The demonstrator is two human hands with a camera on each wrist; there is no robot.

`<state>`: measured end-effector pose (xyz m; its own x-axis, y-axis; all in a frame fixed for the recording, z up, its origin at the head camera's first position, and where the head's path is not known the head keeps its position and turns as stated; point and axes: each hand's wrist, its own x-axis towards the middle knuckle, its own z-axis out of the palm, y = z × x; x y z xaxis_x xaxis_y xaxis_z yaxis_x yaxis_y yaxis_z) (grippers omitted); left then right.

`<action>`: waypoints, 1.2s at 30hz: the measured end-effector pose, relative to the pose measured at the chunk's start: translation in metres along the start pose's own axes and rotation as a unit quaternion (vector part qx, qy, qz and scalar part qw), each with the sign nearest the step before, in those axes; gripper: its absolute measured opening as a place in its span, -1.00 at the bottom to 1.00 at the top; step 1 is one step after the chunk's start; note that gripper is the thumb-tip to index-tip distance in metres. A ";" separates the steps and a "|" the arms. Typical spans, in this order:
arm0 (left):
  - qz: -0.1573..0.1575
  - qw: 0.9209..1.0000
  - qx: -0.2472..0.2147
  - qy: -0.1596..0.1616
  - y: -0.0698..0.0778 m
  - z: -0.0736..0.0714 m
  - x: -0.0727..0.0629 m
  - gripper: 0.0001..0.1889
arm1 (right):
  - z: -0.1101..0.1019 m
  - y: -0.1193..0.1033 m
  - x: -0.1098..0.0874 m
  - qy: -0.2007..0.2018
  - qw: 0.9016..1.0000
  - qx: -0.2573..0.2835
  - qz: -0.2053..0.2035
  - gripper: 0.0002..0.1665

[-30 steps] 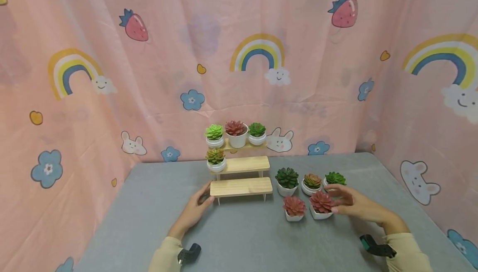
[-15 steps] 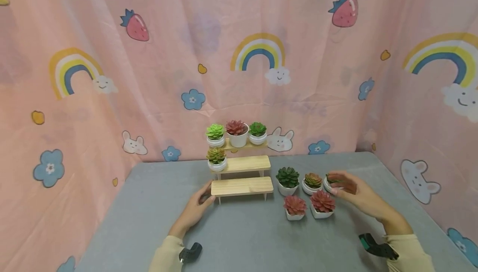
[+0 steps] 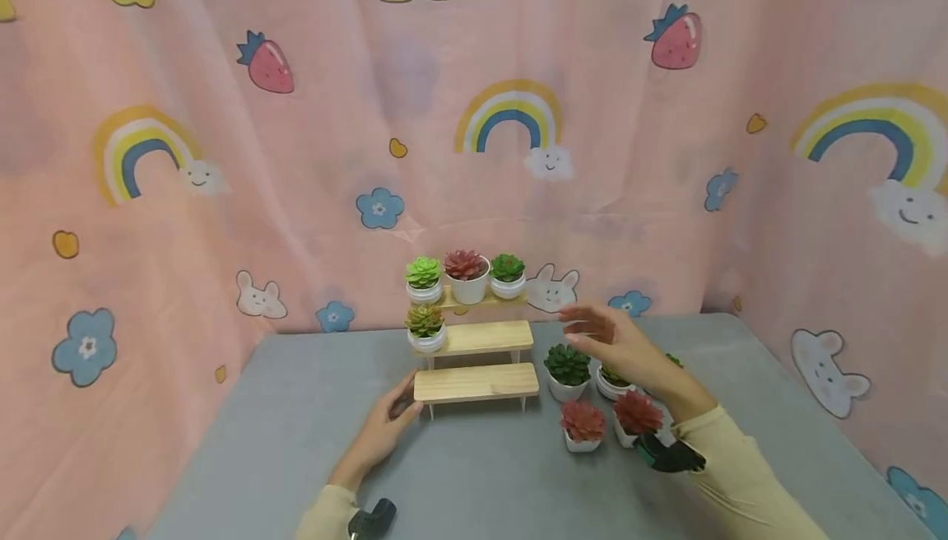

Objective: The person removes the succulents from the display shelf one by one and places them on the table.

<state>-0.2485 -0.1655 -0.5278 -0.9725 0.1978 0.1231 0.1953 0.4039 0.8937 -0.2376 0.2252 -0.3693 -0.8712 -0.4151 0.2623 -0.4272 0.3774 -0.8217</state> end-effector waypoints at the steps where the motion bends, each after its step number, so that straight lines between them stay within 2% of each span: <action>1: 0.001 1.000 -0.003 0.002 0.000 0.000 -0.001 -0.36 | 0.005 -0.003 0.007 -0.011 1.000 0.009 -0.002 -0.48; 7: 0.004 1.000 -0.004 0.007 0.000 -0.001 -0.003 -0.38 | 0.036 -0.015 0.046 -0.073 0.996 0.056 0.012 -0.41; 11: -0.007 1.000 -0.013 0.006 0.003 0.000 -0.002 -0.36 | 0.055 -0.019 0.066 -0.092 0.994 0.061 0.020 -0.39; 16: -0.018 1.000 -0.012 0.004 0.005 0.000 -0.002 -0.35 | 0.075 -0.023 0.082 -0.088 0.994 0.057 0.043 -0.41; 23: -0.019 1.000 -0.009 0.004 0.005 -0.001 -0.004 -0.37 | 0.098 -0.020 0.098 -0.091 0.990 0.078 0.067 -0.30; 30: -0.022 1.000 -0.010 0.003 0.003 -0.001 -0.005 -0.36 | 0.117 -0.019 0.109 -0.093 0.987 0.095 0.090 -0.21; 36: -0.016 1.000 0.002 0.003 0.005 -0.002 -0.004 -0.34 | 0.129 -0.015 0.115 -0.071 0.987 0.099 0.102 -0.19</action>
<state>-0.2441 -0.1656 -0.5234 -0.9789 0.1792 0.0981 0.1654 0.4136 0.8953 -0.2996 0.0650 -0.3918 -0.8857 -0.4638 0.0188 -0.1777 0.3013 -0.9368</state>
